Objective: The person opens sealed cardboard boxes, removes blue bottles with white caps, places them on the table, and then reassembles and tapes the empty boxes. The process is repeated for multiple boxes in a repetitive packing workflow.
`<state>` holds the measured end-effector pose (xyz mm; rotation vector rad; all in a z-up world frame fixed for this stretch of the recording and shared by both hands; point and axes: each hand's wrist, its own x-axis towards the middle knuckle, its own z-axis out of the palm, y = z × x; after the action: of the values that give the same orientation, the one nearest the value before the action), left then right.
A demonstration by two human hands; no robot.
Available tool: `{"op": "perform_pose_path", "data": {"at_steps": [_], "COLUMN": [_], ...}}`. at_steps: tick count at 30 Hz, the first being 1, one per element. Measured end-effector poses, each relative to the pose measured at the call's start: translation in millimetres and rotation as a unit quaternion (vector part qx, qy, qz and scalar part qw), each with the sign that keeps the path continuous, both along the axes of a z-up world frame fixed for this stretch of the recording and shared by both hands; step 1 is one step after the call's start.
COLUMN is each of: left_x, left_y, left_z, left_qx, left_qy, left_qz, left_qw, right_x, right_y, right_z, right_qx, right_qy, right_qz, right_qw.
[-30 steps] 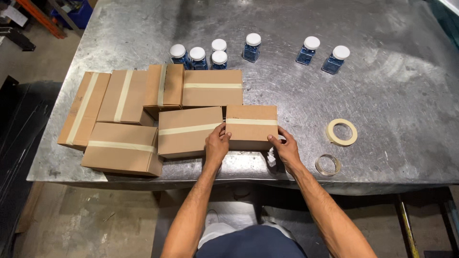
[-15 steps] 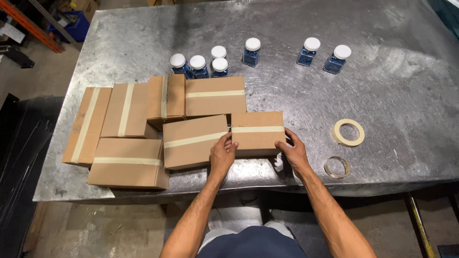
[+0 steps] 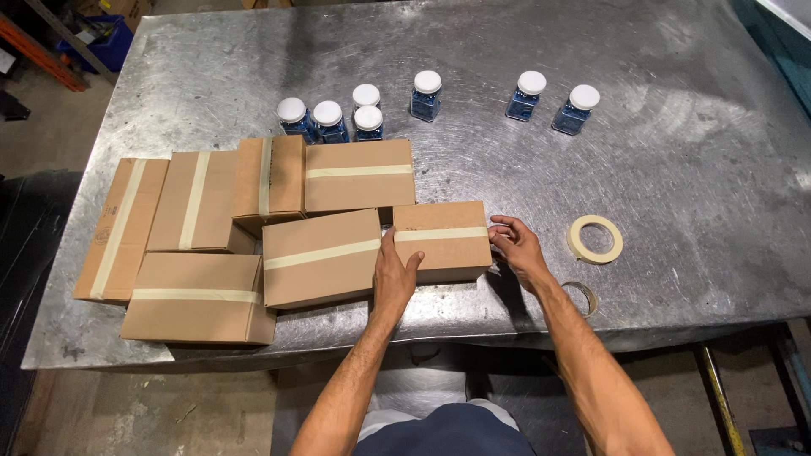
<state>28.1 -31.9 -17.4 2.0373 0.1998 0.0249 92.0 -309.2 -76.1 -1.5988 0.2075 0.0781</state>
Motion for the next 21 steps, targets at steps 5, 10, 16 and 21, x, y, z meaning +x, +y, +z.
{"op": "perform_pose_path", "data": {"at_steps": [5, 10, 16, 21], "left_x": [-1.1, -1.8, -0.9, 0.7], "left_y": [0.7, 1.9, 4.6, 6.9], "left_z": [10.4, 15.2, 12.8, 4.3], "left_qx": [-0.013, -0.018, -0.014, -0.02], "left_qy": [0.01, 0.018, 0.008, 0.012], "left_qz": [0.009, 0.009, 0.007, 0.009], "left_qw": [1.0, 1.0, 1.0, 1.0], "right_x": [15.5, 13.8, 26.2, 28.7], "right_y": [-8.2, -8.5, -13.9, -23.5], "right_z": [3.5, 9.5, -28.8, -26.2], "right_qx": [0.032, 0.054, 0.051, 0.034], "right_qy": [0.023, 0.04, 0.023, 0.014], "right_qz": [0.029, 0.037, 0.073, 0.081], "right_qw": [0.999, 0.997, 0.996, 0.996]}}
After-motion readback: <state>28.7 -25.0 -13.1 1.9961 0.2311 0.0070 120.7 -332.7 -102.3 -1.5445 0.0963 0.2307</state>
